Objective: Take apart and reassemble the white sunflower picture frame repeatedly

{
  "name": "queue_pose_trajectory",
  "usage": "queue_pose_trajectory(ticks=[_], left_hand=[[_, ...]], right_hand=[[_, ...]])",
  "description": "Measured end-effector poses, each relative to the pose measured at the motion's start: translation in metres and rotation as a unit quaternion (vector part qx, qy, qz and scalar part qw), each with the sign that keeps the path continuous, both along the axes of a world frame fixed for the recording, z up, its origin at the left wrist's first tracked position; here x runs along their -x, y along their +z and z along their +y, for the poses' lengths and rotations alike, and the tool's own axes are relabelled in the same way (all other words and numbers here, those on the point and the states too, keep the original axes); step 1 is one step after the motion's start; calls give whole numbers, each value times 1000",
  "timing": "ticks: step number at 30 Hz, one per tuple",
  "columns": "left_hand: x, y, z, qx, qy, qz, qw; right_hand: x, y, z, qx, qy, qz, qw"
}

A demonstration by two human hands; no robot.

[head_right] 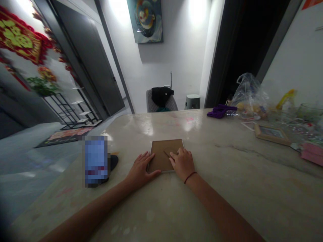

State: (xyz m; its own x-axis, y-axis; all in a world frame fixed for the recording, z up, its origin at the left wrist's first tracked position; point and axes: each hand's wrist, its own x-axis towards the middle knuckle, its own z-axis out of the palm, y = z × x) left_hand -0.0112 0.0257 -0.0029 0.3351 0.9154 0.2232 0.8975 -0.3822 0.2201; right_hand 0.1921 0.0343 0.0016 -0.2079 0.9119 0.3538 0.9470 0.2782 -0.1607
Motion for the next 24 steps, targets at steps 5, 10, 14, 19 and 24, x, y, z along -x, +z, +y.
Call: queue_pose_trajectory(ticks=[5, 10, 14, 19, 24], left_hand=[[1, 2, -2, -47, -38, 7, 998], [0, 1, -2, -20, -216, -14, 976], [0, 2, 0, 1, -229, -34, 973], [-1, 6, -2, 11, -230, -39, 972], [1, 6, -4, -3, -180, -16, 984]], right_hand=[[-1, -3, 0, 2, 1, 41, 999], [-3, -9, 1, 0, 15, 92, 996], [-3, -13, -1, -11, 21, 119, 993], [1, -18, -7, -28, 17, 128, 991], [-2, -22, -4, -49, 5, 152, 987]])
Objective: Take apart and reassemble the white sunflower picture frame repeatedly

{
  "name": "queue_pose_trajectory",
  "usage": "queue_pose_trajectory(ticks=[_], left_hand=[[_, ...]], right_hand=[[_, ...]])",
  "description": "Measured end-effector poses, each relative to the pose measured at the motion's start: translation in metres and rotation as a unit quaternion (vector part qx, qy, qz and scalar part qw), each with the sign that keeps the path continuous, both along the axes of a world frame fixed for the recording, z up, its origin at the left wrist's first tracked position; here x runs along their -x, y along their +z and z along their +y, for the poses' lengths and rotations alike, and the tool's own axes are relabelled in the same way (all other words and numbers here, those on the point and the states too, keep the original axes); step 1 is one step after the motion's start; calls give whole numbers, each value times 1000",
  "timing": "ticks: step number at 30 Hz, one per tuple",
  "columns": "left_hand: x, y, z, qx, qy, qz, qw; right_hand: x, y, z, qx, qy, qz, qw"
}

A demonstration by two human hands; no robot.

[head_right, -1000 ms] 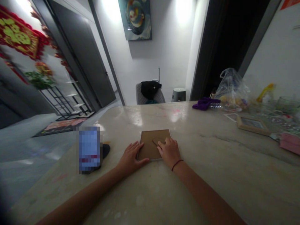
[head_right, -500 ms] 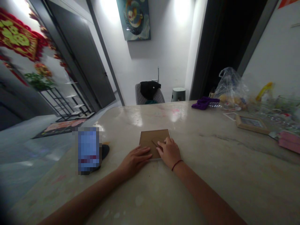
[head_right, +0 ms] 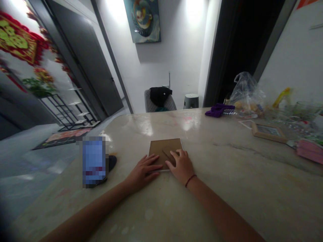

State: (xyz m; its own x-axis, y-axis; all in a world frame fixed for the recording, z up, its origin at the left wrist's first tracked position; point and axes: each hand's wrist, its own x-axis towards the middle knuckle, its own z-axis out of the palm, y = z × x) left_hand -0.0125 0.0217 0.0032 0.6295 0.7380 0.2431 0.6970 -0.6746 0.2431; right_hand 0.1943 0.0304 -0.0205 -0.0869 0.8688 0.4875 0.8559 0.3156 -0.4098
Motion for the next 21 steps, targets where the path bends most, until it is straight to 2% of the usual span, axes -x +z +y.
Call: queue_pose_trajectory(ticks=[4, 6, 9, 11, 14, 16, 18, 21], left_hand=[[2, -4, 0, -49, 145, -26, 988], [2, -5, 0, -53, 206, -43, 976], [2, -6, 0, -33, 211, -60, 975], [3, -6, 1, -23, 193, -77, 978], [6, -7, 3, -12, 193, -118, 974], [7, -8, 4, -8, 198, -149, 969], [7, -9, 5, -8, 202, -177, 963], [7, -10, 6, -9, 209, -213, 954]], right_hand=[[-16, 2, 8, 22, -122, 28, 992], [-24, 2, 11, 62, -139, 24, 988], [-30, 0, 14, 87, -91, 84, 989], [-29, -2, 17, 91, -39, 197, 975], [-26, -2, 20, 124, 50, 397, 908], [-23, -2, 20, 144, 90, 477, 862], [-19, -2, 18, 151, 101, 504, 844], [-13, -3, 16, 157, 101, 515, 837]])
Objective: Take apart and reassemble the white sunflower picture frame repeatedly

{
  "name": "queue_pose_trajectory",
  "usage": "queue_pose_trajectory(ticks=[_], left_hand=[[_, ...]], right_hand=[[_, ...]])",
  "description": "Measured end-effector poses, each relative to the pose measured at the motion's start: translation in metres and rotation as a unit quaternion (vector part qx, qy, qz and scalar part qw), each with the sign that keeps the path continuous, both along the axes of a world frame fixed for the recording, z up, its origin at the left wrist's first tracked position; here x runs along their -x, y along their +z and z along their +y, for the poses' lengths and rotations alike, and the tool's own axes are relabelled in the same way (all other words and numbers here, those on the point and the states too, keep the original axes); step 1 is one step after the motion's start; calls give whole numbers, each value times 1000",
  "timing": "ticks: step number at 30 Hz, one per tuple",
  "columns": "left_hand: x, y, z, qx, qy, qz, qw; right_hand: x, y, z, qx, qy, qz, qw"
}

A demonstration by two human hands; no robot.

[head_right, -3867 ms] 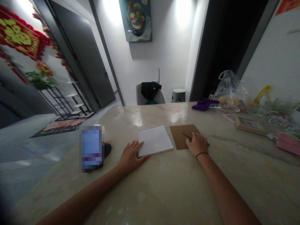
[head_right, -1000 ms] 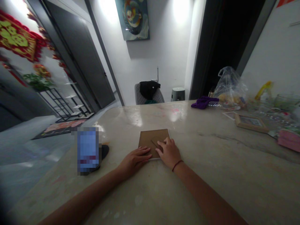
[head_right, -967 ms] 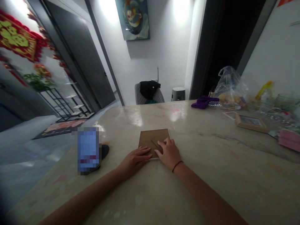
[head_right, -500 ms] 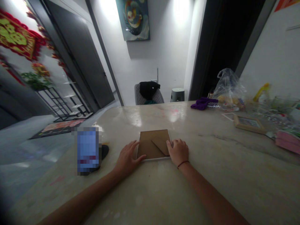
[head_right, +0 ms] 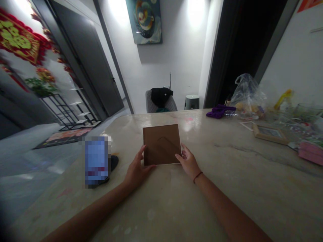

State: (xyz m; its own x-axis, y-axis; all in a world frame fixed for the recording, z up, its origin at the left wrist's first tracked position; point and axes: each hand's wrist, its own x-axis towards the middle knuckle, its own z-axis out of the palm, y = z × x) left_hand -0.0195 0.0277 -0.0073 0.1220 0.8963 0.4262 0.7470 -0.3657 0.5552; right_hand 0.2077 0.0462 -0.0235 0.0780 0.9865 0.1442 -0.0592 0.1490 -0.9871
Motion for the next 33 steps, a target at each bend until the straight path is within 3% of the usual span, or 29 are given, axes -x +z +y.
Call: queue_pose_trajectory(ticks=[7, 14, 19, 21, 23, 25, 30, 33], left_hand=[[0, -1, 0, -11, -13, -12, 1000], [-1, -1, 0, -42, -38, 98, 994], [-1, -2, -2, -35, -41, 96, 994], [0, -3, -3, -25, -50, 81, 995], [1, -3, -4, -25, -53, 68, 996], [1, -3, -4, -26, -65, 64, 995], [-1, 0, -6, -18, -102, 61, 993], [-6, 1, -9, -9, -104, 39, 994]], right_hand=[[3, 5, -4, -15, 23, 25, 999], [28, 26, -27, -24, -42, -8, 999], [45, 41, -48, -44, 130, 22, 990], [46, 39, -51, -62, 164, 21, 984], [45, 31, -47, -81, 141, -8, 987], [42, 18, -36, -92, 75, -35, 992], [26, -4, -3, -56, -57, -14, 997], [19, 1, 3, -25, -32, -11, 999]])
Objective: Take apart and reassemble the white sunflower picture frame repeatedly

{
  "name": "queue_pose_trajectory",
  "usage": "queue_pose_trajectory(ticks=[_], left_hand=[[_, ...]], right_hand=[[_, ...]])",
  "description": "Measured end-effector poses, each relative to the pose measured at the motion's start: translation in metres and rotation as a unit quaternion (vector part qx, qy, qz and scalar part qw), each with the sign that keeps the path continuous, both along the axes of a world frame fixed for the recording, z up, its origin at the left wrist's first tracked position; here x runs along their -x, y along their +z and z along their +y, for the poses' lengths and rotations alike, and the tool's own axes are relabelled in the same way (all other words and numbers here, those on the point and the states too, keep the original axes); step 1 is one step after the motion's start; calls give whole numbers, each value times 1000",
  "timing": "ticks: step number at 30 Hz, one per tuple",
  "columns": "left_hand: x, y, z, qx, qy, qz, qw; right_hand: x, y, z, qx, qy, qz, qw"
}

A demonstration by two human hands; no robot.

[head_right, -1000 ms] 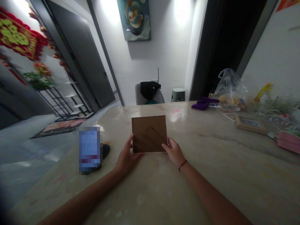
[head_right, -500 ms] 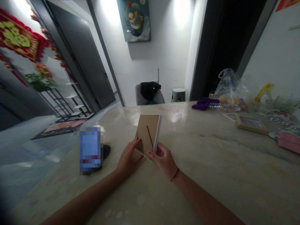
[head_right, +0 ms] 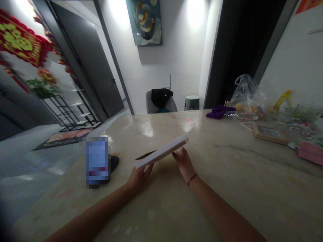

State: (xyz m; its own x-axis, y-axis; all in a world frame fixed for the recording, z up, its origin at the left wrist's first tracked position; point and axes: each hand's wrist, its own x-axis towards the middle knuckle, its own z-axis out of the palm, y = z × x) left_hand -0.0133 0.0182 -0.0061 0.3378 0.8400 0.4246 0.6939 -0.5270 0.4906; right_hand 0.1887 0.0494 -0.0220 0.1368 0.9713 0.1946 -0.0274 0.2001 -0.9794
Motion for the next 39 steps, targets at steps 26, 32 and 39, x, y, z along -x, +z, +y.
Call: queue_pose_trajectory(ticks=[26, 32, 39], left_hand=[[3, 7, 13, -92, 16, 174, 980], [16, 7, 28, -42, -76, 88, 992], [18, 2, 31, -34, -86, 97, 991]], right_hand=[[-17, 0, -2, 32, -102, -59, 992], [7, 0, -18, -151, -10, -475, 867], [2, 4, -17, -143, 0, -596, 790]])
